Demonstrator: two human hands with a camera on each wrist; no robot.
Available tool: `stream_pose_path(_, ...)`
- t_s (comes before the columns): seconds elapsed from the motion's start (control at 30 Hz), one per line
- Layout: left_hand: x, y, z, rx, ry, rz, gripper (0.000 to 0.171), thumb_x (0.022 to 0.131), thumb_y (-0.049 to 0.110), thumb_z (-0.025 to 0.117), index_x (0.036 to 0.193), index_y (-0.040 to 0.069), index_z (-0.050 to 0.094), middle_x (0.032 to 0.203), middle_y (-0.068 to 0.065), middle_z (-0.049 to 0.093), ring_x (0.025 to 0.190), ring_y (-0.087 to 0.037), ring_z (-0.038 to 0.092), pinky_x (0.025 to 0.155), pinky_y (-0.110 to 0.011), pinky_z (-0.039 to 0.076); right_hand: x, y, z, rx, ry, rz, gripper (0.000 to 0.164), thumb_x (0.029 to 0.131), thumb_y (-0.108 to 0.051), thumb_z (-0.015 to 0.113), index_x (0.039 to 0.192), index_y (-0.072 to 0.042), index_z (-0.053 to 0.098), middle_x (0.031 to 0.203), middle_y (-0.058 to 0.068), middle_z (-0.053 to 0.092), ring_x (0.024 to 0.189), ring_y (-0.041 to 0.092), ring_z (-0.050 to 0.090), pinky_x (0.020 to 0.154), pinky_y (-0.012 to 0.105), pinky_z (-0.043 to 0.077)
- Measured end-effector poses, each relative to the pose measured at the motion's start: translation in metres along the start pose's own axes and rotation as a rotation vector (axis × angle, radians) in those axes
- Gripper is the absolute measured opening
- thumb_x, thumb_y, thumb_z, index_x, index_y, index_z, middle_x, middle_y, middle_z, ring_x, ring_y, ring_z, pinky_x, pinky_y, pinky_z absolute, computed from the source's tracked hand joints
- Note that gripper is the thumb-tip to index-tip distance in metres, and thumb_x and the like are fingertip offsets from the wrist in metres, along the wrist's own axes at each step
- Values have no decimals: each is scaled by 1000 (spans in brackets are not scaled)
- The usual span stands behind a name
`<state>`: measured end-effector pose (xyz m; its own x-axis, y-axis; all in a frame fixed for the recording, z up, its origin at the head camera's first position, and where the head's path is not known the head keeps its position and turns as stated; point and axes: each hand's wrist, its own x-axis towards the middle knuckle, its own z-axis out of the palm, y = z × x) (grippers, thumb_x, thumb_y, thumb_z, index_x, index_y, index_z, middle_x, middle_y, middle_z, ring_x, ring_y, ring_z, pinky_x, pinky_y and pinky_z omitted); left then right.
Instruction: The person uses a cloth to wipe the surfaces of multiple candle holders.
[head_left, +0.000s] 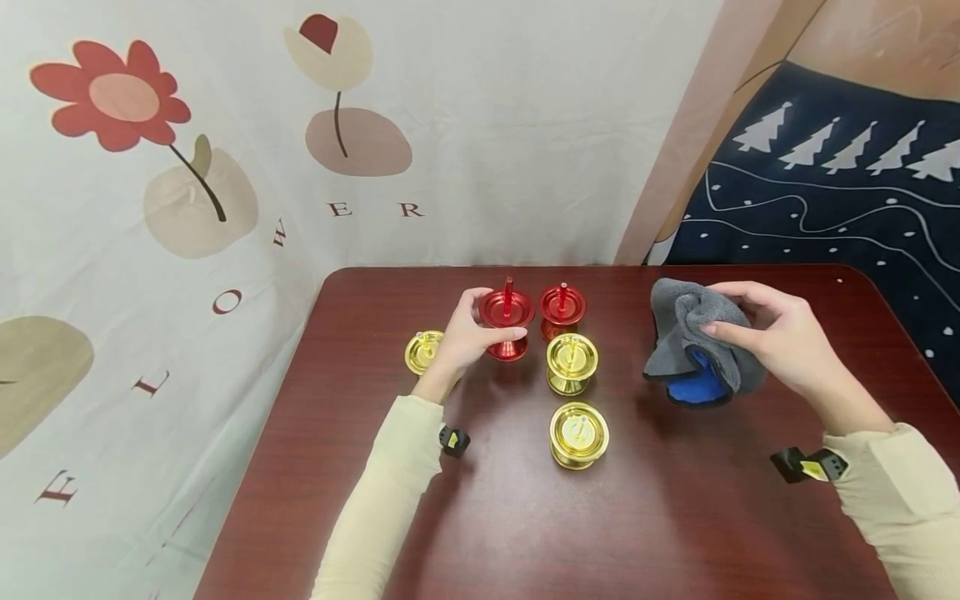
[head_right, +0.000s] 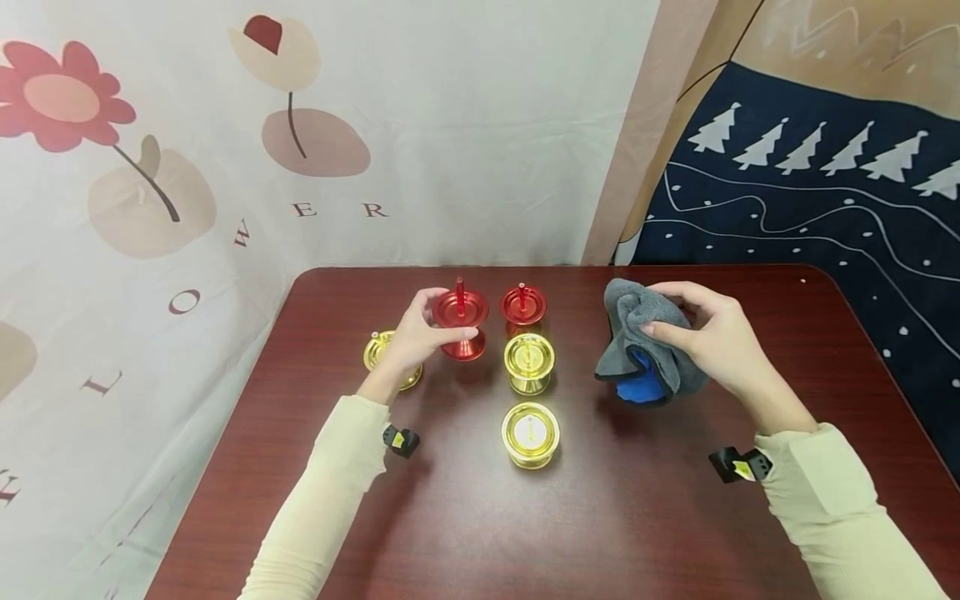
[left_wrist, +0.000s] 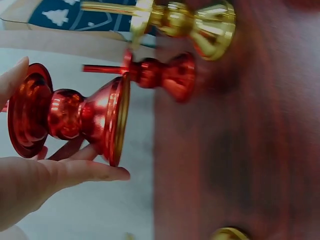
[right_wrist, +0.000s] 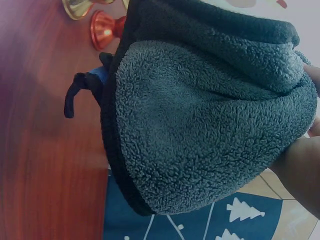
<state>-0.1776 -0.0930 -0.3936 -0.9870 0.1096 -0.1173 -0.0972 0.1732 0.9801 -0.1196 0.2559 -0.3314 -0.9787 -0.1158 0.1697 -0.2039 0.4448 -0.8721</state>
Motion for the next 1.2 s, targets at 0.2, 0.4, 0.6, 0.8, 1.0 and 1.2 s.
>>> stream_pose_path(0.2, 4, -24, 4, 16, -4, 12, 71, 66, 6, 81, 123, 5, 38, 119, -10, 48, 107, -22, 50, 91, -35, 43, -2, 8, 2, 3, -10, -5, 38, 80, 1, 67, 117, -2, 57, 102, -10, 61, 85, 5, 57, 72, 10, 45)
stream_pose_path(0.4, 4, -37, 7, 41, -6, -8, 73, 65, 1, 81, 124, 3, 38, 120, -14, 50, 111, -25, 48, 95, -37, 40, -3, 16, 3, -16, -13, 34, 37, 81, -4, 68, 117, -2, 57, 102, -12, 60, 85, 4, 57, 71, 10, 45)
stream_pose_path(0.6, 1, -42, 7, 54, 0, -23, 74, 63, -2, 81, 124, -1, 38, 120, -18, 50, 113, -28, 47, 98, -38, 36, -8, 32, 6, -11, -33, 73, 38, 82, -7, 68, 118, -3, 56, 102, -12, 59, 86, 5, 56, 71, 12, 46)
stream_pose_path(0.8, 1, -53, 5, 66, 7, -3, 74, 61, -5, 80, 122, -2, 39, 120, -18, 51, 113, -28, 47, 99, -37, 35, -10, 40, 9, -24, -38, 88, 38, 82, -9, 68, 117, -3, 56, 102, -14, 59, 88, 2, 56, 72, 11, 45)
stream_pose_path(1.0, -2, -57, 2, 80, -14, -13, 74, 62, -7, 79, 124, -2, 39, 122, -19, 50, 115, -28, 46, 101, -36, 33, -9, 42, 10, -19, -44, 92, 38, 82, -10, 69, 117, -4, 56, 103, -15, 58, 89, 1, 55, 73, 10, 45)
stream_pose_path(1.2, -6, -60, -3, 83, -49, -23, 75, 62, -8, 79, 125, -3, 38, 121, -20, 52, 114, -28, 47, 101, -38, 33, -10, 42, 11, -25, -46, 103, 39, 82, -12, 69, 118, -4, 56, 104, -15, 58, 91, 0, 54, 74, 9, 44)
